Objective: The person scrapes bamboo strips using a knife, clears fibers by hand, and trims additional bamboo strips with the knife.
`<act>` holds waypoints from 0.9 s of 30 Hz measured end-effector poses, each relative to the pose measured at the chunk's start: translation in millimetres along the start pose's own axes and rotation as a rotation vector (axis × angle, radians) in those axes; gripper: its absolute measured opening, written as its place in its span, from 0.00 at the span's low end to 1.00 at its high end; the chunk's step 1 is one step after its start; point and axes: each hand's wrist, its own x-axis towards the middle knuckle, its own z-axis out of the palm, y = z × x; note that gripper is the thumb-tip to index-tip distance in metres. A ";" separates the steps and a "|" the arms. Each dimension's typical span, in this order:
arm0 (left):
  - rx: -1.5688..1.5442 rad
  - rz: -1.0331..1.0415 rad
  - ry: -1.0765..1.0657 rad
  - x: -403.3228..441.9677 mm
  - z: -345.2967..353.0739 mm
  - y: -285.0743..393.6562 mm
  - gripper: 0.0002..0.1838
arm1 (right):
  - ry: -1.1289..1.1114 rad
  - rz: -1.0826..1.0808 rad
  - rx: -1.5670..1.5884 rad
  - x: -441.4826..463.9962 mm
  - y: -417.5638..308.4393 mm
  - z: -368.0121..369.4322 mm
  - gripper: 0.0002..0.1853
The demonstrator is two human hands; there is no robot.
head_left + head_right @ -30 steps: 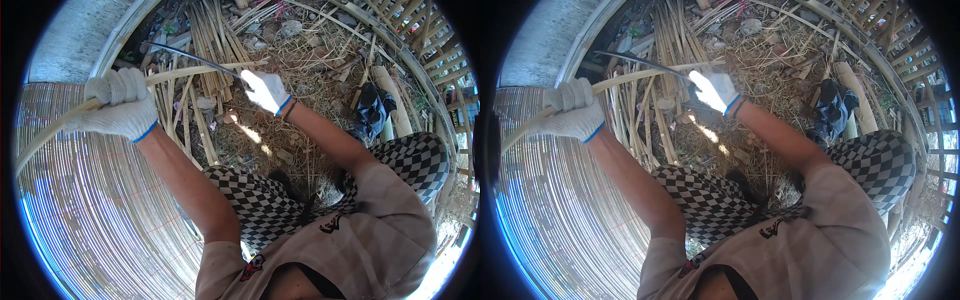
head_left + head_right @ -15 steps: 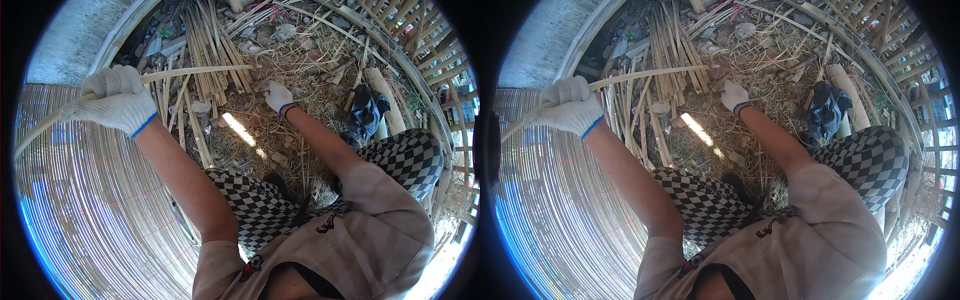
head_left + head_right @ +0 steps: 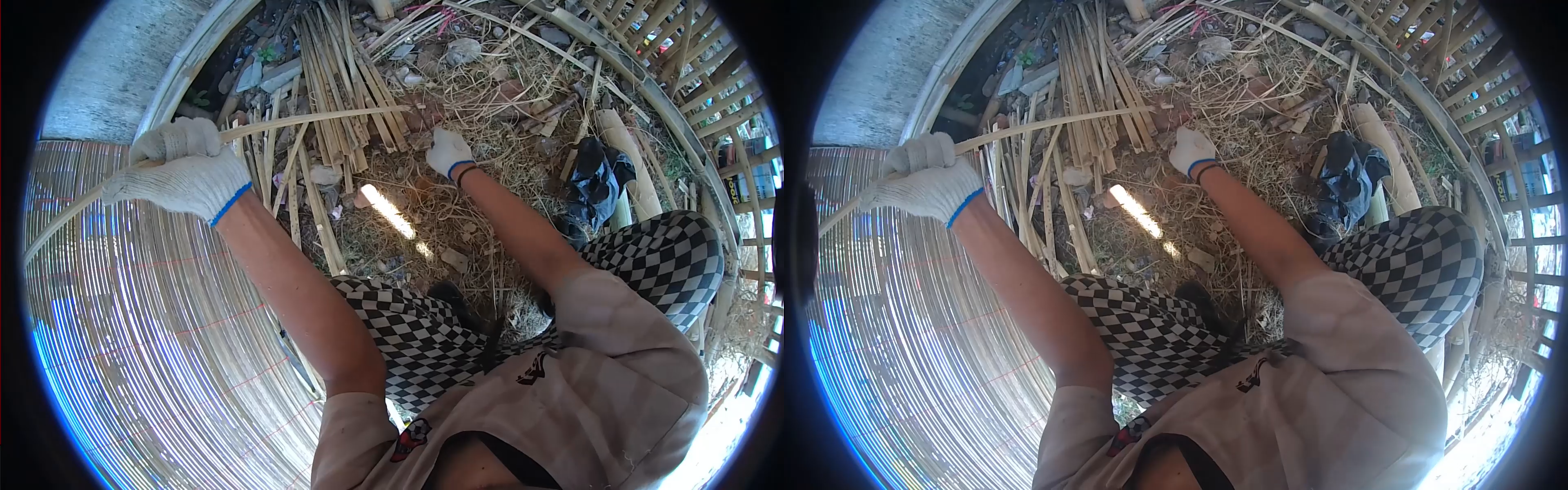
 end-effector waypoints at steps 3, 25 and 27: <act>0.013 0.023 0.007 0.4 2.2 -1.5 0.41 | -0.053 -0.028 -0.013 9.1 -6.9 -16.6 0.14; -0.174 -0.116 -0.262 3.6 -14.9 2.7 0.41 | 0.157 -0.440 0.138 -39.4 -112.6 -83.7 0.14; -0.192 -0.102 -0.271 9.2 -27.3 -2.6 0.42 | 0.083 -0.236 0.139 -27.4 -80.1 -60.4 0.13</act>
